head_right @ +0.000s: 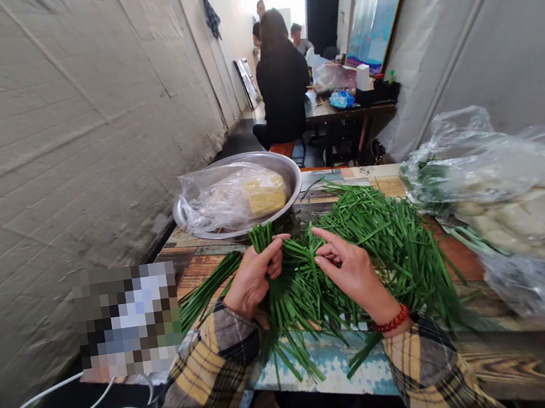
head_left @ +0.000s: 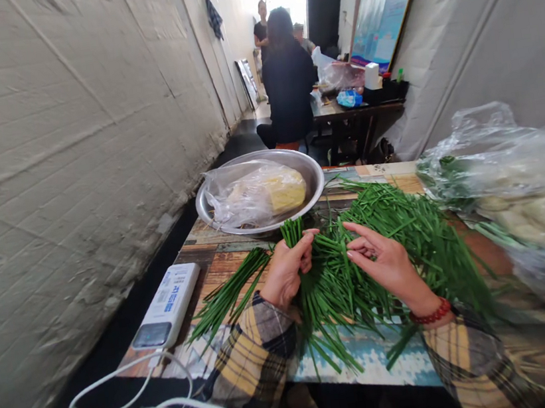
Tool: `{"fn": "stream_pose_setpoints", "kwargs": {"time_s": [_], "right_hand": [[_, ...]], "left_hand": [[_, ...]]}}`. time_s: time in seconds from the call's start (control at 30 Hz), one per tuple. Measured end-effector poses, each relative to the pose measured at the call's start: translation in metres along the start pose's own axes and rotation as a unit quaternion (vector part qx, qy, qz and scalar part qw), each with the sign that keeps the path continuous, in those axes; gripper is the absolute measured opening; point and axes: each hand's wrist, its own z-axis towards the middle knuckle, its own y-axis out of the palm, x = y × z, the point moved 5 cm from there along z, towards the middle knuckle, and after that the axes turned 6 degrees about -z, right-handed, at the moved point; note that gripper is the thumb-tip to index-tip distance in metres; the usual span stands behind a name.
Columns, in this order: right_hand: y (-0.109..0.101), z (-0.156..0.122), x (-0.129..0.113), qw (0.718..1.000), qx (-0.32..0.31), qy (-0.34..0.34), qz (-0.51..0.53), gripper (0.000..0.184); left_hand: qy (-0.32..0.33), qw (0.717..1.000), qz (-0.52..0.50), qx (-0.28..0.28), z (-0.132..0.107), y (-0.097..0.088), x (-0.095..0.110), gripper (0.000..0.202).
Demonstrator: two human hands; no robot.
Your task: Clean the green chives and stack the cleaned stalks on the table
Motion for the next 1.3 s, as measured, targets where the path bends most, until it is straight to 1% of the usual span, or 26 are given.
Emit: {"fn": "stream_pose_setpoints", "kwargs": {"time_s": [0.1,0.2,0.33,0.4,0.57,0.67,0.73,0.83,0.9,0.97,1.07,1.17,1.23,1.3], "right_hand": [[0.0,0.0,-0.002,1.0,-0.006,0.0,-0.004,0.048],[0.0,0.0,-0.001,1.0,-0.008,0.007,-0.002,0.047],[-0.003,0.002,0.006,0.999,-0.011,0.028,0.026,0.045],[-0.009,0.004,0.014,0.998,0.007,0.05,0.043,0.044],[-0.029,0.005,0.039,0.988,0.08,0.12,0.057,0.046],[-0.039,0.005,0.055,0.981,0.119,0.142,0.053,0.048],[-0.046,0.005,0.063,0.979,0.143,0.145,0.024,0.047],[-0.054,0.004,0.063,0.973,0.188,0.122,-0.047,0.039],[-0.055,0.004,0.053,0.971,0.207,0.089,-0.08,0.034],[-0.052,0.004,0.038,0.974,0.205,0.046,-0.087,0.032],[-0.042,0.006,0.017,0.979,0.181,-0.023,-0.092,0.028],[-0.032,0.007,0.006,0.981,0.139,-0.075,-0.108,0.022],[-0.028,0.008,0.006,0.983,0.109,-0.089,-0.114,0.015],[-0.025,0.009,0.012,0.988,0.085,-0.074,-0.107,0.014]], "left_hand": [[0.002,1.0,-0.009,-0.006,0.0,0.0,0.0,0.045],[0.013,1.0,-0.003,-0.012,0.0,0.001,0.002,0.038],[0.027,1.0,0.014,0.004,0.0,0.0,0.004,0.036],[0.035,0.999,0.018,0.014,0.0,0.0,0.006,0.037],[0.045,0.998,0.013,0.035,0.001,-0.004,0.006,0.037],[0.043,0.998,0.003,0.043,0.002,-0.006,0.007,0.036],[0.043,0.998,-0.002,0.043,0.001,-0.006,0.008,0.035],[0.044,0.998,-0.005,0.042,0.0,-0.004,0.01,0.034],[0.044,0.998,-0.005,0.038,0.0,-0.003,0.011,0.034],[0.044,0.999,-0.006,0.032,-0.001,-0.002,0.012,0.035],[0.041,0.999,-0.011,0.025,-0.001,-0.001,0.011,0.034],[0.04,0.999,-0.023,0.022,-0.001,-0.001,0.011,0.033],[0.038,0.999,-0.03,0.016,-0.001,-0.002,0.011,0.032],[0.034,0.999,-0.03,0.013,0.0,-0.002,0.01,0.032]]}}
